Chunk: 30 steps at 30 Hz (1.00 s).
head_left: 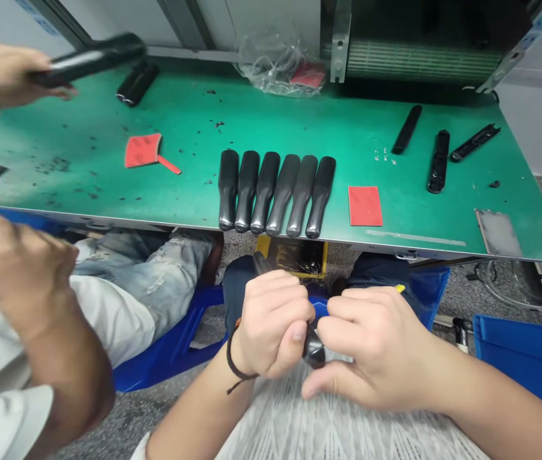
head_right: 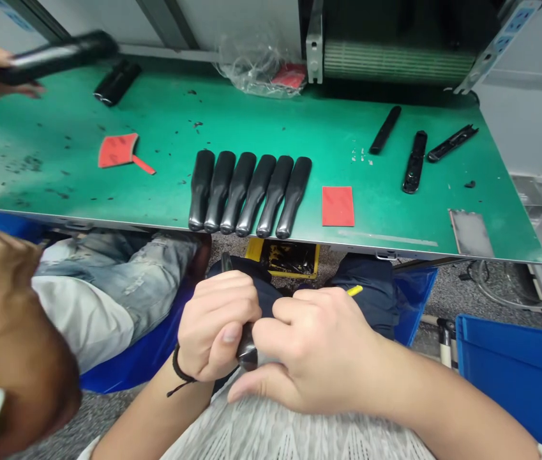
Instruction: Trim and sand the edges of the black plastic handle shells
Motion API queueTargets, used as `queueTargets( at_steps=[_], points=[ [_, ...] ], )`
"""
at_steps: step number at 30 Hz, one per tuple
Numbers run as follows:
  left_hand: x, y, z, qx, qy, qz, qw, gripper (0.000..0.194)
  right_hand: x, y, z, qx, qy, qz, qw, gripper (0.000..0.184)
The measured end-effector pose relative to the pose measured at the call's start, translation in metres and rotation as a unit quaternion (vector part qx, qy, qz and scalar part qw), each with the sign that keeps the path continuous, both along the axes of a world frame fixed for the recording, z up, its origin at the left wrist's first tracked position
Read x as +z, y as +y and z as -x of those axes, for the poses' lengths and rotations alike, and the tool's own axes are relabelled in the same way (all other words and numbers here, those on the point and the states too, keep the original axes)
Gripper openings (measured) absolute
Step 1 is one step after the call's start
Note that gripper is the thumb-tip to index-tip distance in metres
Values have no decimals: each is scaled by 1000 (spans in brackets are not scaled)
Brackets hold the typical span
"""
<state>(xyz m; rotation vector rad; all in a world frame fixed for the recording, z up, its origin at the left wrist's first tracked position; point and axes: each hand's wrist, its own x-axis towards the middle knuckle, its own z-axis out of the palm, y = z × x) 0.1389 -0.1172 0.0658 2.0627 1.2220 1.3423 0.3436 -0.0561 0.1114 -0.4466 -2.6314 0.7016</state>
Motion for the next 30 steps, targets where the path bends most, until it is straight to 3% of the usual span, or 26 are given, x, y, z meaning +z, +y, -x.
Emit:
queueTargets(
  at_steps=[7,21,24,27,30],
  points=[
    [-1,-2,-6,44,-31,-14,998,34,1,-4,2,-51,33,-116,991,64],
    [-3,-9,-38,132,-158,69,976,44,-12,-16,-4,-136,71,-328,932,54],
    [-2,-10,-42,103,-197,139,965,51,-16,-12,-5,-140,104,-290,941,49],
    [-3,-12,-44,8,-235,225,946,53,-20,-8,-4,-157,157,-196,955,41],
    [-7,-14,-46,-85,-320,290,898,43,-20,-2,-4,-150,203,-98,963,25]
  ],
)
